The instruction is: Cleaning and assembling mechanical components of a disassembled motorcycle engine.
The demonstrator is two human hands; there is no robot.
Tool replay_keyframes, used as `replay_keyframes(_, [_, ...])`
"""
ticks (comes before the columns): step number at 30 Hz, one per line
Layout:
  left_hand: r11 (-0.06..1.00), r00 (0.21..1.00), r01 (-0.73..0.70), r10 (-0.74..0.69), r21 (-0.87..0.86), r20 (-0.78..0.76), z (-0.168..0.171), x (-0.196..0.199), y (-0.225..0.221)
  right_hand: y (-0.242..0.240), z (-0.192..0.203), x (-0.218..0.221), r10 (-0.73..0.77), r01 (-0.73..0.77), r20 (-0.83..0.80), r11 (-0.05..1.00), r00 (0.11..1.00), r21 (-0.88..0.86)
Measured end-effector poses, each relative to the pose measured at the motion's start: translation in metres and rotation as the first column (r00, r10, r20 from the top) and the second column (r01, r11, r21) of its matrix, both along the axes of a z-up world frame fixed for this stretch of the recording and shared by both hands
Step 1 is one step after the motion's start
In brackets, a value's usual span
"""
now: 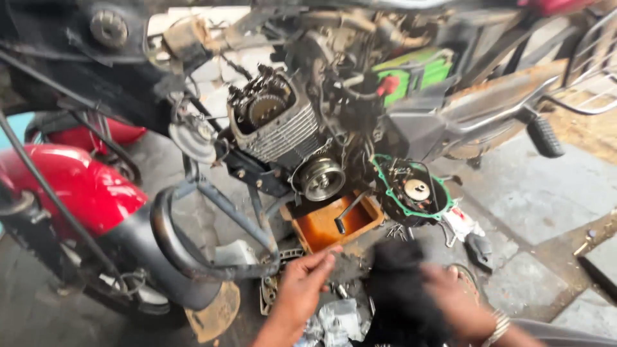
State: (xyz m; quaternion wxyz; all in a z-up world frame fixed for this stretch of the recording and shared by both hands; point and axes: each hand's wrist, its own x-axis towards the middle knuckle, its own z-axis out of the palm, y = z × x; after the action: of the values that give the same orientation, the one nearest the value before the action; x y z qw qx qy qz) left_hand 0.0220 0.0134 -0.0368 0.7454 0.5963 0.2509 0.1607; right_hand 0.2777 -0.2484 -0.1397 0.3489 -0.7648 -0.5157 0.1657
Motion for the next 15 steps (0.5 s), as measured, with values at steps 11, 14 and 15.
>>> replay_keyframes(11, [0.844, 0.985, 0.167, -0.163, 0.509, -0.052, 0.026, -0.014, -0.011, 0.089, 0.099, -0.098, -0.356, 0.330, -0.550, 0.932, 0.756, -0.149])
replay_keyframes(14, [0.818, 0.981, 0.184, -0.122, 0.544, -0.150, 0.022, -0.018, -0.007, 0.105, 0.114, -0.118, -0.189, 0.158, -0.504, 0.982, 0.843, -0.104])
replay_keyframes(15, [0.869, 0.983, 0.150, -0.083, 0.471, -0.161, 0.024, -0.020, -0.007, 0.107, 0.114, -0.119, -0.098, 0.099, -0.584, 0.995, 0.806, -0.030])
